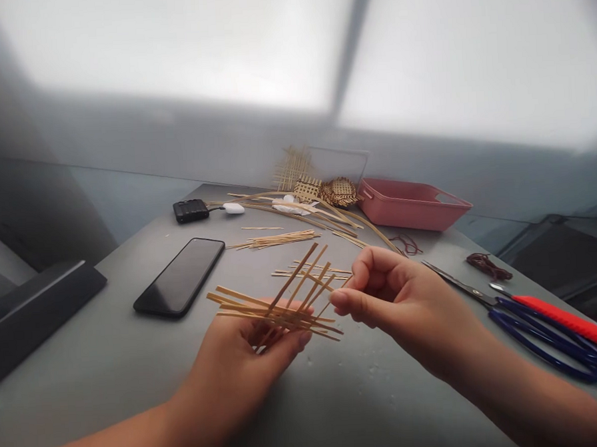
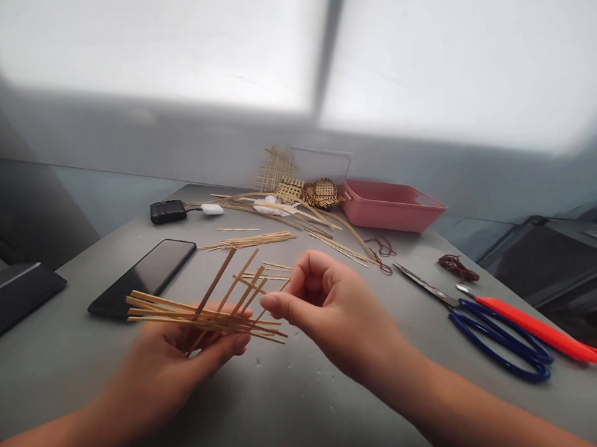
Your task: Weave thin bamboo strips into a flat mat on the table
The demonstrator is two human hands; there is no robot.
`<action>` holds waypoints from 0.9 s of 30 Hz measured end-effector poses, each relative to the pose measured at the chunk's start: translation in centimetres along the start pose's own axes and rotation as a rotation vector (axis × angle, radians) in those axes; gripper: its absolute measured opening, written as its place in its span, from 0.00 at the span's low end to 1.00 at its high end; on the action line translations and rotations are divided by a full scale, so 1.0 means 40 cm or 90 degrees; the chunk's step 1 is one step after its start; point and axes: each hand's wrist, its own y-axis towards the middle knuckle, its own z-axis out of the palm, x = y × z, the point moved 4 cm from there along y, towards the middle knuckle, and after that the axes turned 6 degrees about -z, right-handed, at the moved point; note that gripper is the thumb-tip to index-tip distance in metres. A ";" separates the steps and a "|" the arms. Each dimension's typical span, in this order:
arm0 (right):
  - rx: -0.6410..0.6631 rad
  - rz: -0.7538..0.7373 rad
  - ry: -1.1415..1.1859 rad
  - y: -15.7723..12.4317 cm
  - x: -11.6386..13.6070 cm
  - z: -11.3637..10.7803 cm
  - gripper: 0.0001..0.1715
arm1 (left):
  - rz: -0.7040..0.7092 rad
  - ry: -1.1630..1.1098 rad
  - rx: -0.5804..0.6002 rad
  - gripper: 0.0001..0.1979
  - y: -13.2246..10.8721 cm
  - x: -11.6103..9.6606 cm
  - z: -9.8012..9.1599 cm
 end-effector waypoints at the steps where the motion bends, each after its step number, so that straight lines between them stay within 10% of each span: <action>1: -0.006 -0.001 0.016 0.003 -0.002 0.000 0.25 | -0.013 -0.031 0.019 0.08 0.001 0.001 0.003; 14: 0.113 -0.077 -0.103 0.008 0.008 -0.015 0.14 | -0.091 -0.181 0.040 0.09 -0.002 -0.027 -0.001; 27: 0.062 -0.150 -0.101 0.027 0.001 -0.018 0.09 | -0.106 -0.115 0.068 0.07 -0.004 -0.029 0.004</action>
